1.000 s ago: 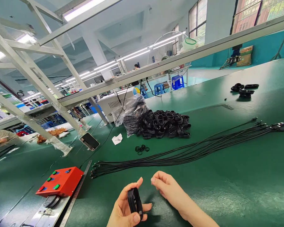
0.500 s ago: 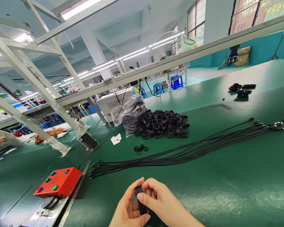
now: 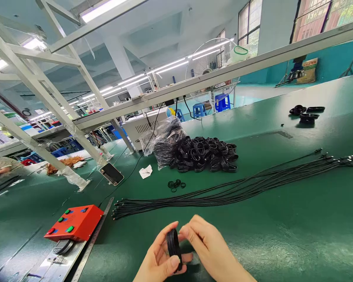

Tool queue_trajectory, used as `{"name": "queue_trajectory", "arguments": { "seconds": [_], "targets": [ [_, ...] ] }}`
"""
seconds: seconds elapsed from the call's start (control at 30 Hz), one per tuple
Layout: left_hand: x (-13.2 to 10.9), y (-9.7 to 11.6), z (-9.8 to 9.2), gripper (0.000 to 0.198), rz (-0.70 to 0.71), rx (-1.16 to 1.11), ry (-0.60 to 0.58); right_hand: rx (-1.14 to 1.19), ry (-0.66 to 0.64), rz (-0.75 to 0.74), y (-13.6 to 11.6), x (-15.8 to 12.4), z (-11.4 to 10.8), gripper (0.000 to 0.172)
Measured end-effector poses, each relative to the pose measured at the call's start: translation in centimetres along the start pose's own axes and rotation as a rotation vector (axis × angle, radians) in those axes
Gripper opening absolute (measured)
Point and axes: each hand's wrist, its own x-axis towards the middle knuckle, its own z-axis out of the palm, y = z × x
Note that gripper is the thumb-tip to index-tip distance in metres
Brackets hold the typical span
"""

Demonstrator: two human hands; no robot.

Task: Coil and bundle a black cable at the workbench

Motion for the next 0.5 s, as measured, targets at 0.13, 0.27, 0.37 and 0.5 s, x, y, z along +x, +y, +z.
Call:
{"name": "queue_trajectory", "arguments": {
  "seconds": [0.13, 0.27, 0.37, 0.5],
  "targets": [
    [0.1, 0.3, -0.1, 0.082, -0.151, -0.094, -0.083, -0.293, -0.065, -0.190, -0.4, 0.3, -0.7, 0.044],
    [-0.2, 0.8, 0.7, 0.051, -0.245, -0.132, -0.108, -0.637, -0.113, -0.278, -0.5, 1.2, -0.1, 0.040],
    [-0.7, 0.9, 1.1, 0.029, -0.237, -0.215, 0.022, -0.768, -0.028, -0.151, 0.0, 1.7, 0.1, 0.029],
    [-1.2, 0.3, 1.1, 0.019, -0.249, -0.271, 0.163, -0.718, 0.024, 0.049, 0.7, 1.7, 0.1, 0.027]
  ]
}}
